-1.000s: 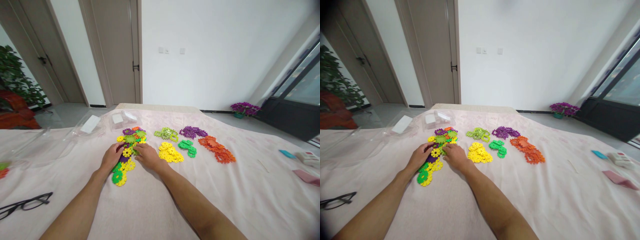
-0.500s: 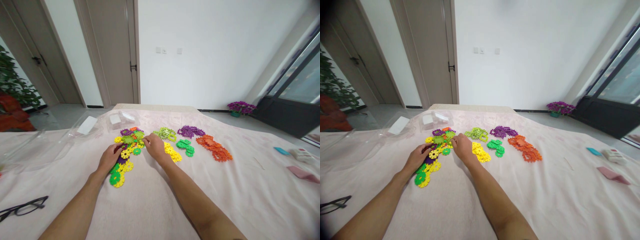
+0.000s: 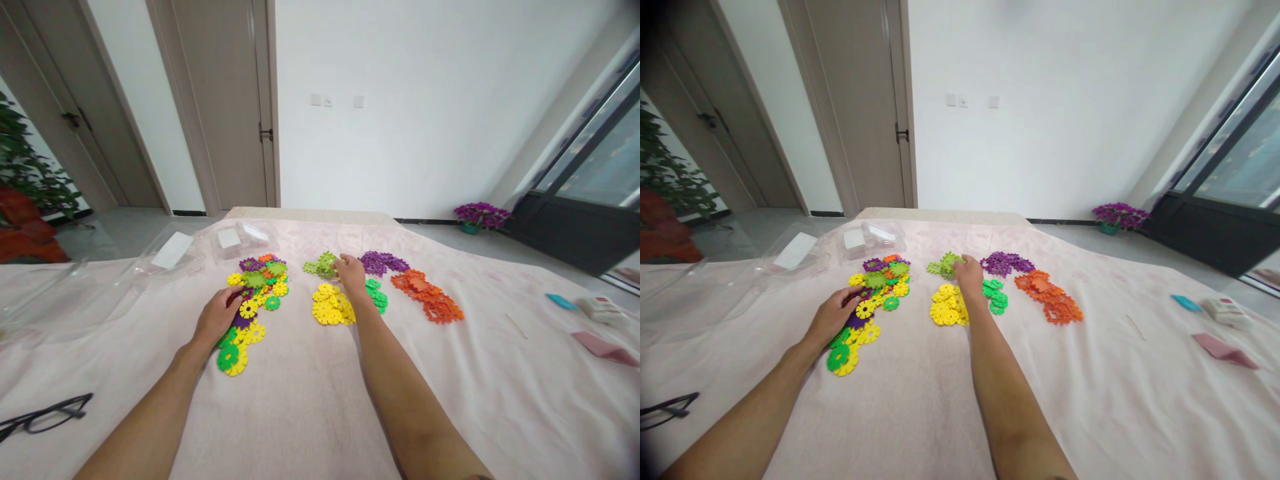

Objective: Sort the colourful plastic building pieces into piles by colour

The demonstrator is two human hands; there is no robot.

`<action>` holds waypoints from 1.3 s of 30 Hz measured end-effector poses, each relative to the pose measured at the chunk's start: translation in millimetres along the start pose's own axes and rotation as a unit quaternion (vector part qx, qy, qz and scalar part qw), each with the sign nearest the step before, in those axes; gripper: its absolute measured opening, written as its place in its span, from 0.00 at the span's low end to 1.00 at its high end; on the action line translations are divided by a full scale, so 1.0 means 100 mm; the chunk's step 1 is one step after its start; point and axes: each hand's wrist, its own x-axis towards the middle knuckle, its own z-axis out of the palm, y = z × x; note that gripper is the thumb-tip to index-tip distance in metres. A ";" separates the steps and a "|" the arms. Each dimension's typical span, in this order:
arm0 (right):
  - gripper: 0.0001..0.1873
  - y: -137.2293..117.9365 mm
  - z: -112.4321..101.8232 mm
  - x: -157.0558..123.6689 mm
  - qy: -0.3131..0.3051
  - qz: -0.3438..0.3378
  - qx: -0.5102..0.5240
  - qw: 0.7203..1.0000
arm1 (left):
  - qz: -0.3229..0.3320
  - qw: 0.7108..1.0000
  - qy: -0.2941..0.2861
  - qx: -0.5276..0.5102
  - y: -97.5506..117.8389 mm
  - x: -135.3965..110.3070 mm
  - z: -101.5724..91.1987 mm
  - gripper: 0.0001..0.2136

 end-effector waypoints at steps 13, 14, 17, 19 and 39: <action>0.12 -0.31 0.53 -0.58 -0.187 -0.213 -0.138 0.949 | 0.008 1.000 0.000 0.007 0.01 0.00 0.00 0.21; 0.12 -0.33 0.57 -0.66 -0.209 -0.234 -0.156 0.937 | 0.008 1.000 0.000 0.007 0.01 0.00 -0.01 0.21; 0.15 -0.36 0.65 -0.86 -0.258 -0.297 -0.197 0.898 | 0.006 1.000 0.001 0.007 0.03 0.00 -0.01 0.21; 0.19 -0.38 0.67 -0.94 -0.275 -0.335 -0.225 0.873 | 0.005 1.000 0.003 0.005 0.03 0.00 -0.01 0.21; 0.16 -0.52 0.32 -0.58 -0.189 -0.246 -0.241 0.920 | 0.003 1.000 -0.003 0.013 0.02 0.00 -0.01 0.22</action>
